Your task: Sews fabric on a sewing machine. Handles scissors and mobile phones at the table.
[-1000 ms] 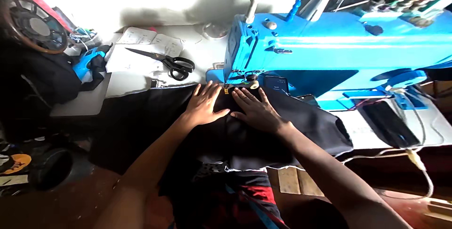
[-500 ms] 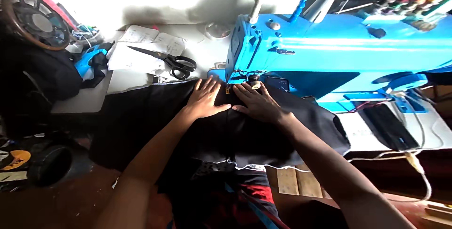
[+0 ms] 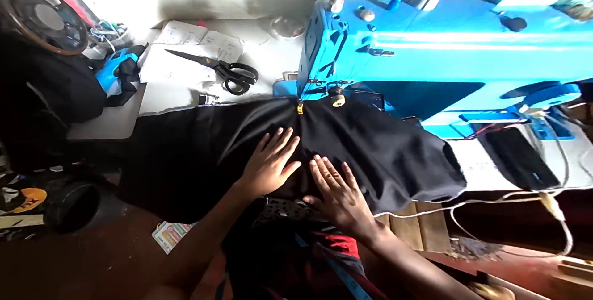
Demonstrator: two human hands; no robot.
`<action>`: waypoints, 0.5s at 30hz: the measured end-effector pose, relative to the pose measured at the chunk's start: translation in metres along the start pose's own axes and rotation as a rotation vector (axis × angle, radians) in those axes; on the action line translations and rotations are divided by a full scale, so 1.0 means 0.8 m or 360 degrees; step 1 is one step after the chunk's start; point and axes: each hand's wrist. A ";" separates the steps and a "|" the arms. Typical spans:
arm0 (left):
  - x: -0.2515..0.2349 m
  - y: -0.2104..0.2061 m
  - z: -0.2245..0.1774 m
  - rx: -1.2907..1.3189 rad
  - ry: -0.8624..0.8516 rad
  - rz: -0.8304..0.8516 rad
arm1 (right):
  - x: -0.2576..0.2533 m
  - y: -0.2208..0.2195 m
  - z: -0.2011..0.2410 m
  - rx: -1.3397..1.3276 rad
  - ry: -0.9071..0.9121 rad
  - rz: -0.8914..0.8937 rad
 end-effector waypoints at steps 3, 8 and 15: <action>0.005 0.005 0.014 -0.0048 -0.0115 0.0064 | 0.013 0.013 -0.022 0.0052 0.0015 0.0077; 0.004 0.008 0.006 -0.0122 -0.0095 0.0179 | -0.014 0.043 -0.026 0.0070 0.0067 0.0049; 0.004 0.016 -0.004 -0.0134 0.0060 0.0372 | -0.041 0.022 -0.026 0.0167 0.0013 0.0053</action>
Point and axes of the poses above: each hand's wrist, its own x-axis away from the middle knuckle, its own y-axis out of the back of the hand, z = x × y, and after that the axes turned 4 degrees about x, right-handed
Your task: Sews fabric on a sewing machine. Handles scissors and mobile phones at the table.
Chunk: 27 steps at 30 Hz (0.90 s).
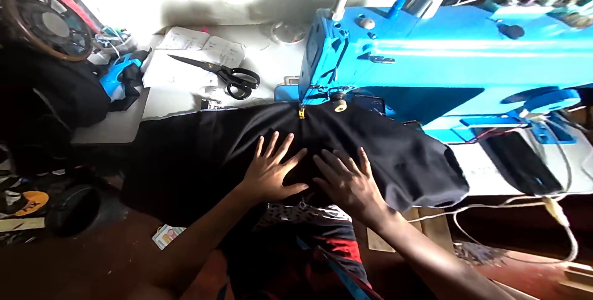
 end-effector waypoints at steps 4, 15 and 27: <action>-0.001 -0.003 0.001 -0.0002 0.0005 -0.0017 | 0.008 -0.001 -0.003 0.0032 -0.0015 0.0035; -0.004 -0.002 0.003 0.0015 -0.0006 -0.0061 | 0.006 -0.003 -0.007 -0.0024 0.0003 0.0014; -0.019 -0.001 0.015 -0.0011 -0.0052 -0.0125 | -0.007 -0.004 -0.015 -0.0034 -0.0011 0.0031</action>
Point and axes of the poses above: each hand's wrist, its own x-axis away from the middle knuckle, its own y-axis out of the back of the hand, z = x × y, and after that the axes turned 4 degrees about x, right-handed
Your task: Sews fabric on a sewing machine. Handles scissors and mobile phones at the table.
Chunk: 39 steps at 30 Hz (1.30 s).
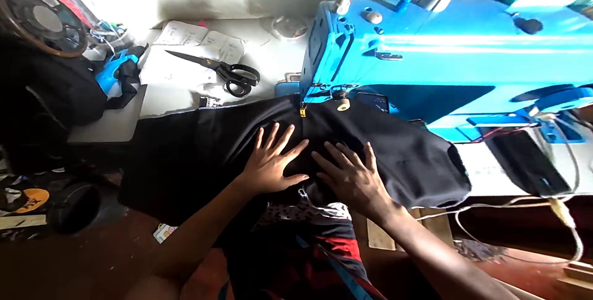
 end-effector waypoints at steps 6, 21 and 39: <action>-0.012 0.003 0.006 -0.0018 0.0005 -0.0018 | -0.014 0.001 -0.011 0.0001 0.0017 0.0050; -0.057 0.007 0.028 -0.0090 0.0115 -0.0169 | -0.062 -0.001 -0.055 -0.0031 0.0115 0.0162; 0.002 -0.020 -0.019 0.0145 0.0021 -0.0356 | 0.019 -0.022 0.009 -0.0557 -0.0008 -0.0214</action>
Point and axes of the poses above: each hand's wrist, its own x-axis away from the middle knuckle, its own y-axis out of the back of the hand, z = x × y, and after that the axes turned 4 degrees about x, right-handed
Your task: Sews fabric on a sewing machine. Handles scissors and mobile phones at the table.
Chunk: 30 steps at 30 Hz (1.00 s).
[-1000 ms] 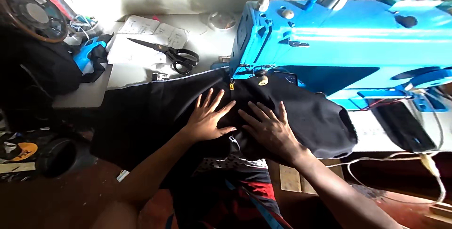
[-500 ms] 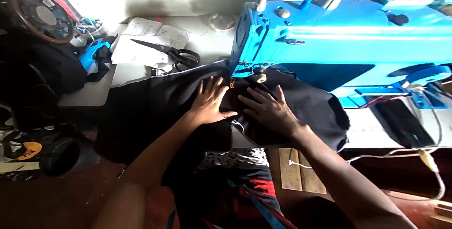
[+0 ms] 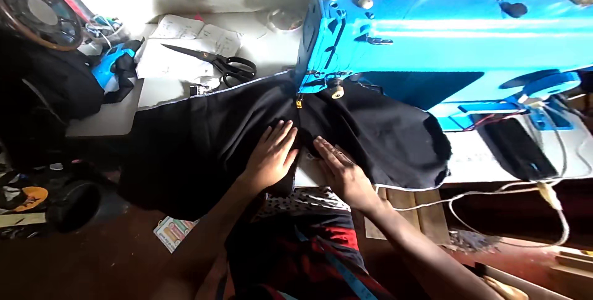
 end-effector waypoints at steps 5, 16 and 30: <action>0.003 0.000 0.011 0.0068 -0.0126 -0.0050 | -0.004 0.012 -0.019 0.0004 0.0244 0.0102; 0.001 0.012 0.013 0.0001 -0.0187 0.0141 | -0.009 0.017 -0.024 -0.0020 0.0235 0.0112; -0.023 0.018 0.033 0.0024 -0.0182 0.0211 | -0.030 0.013 -0.032 0.0132 0.0188 0.0100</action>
Point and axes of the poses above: each hand's wrist, its own x-axis away from the middle knuckle, its own y-axis out of the back of the hand, z = x × y, and after that the axes turned 4 degrees about x, right-handed
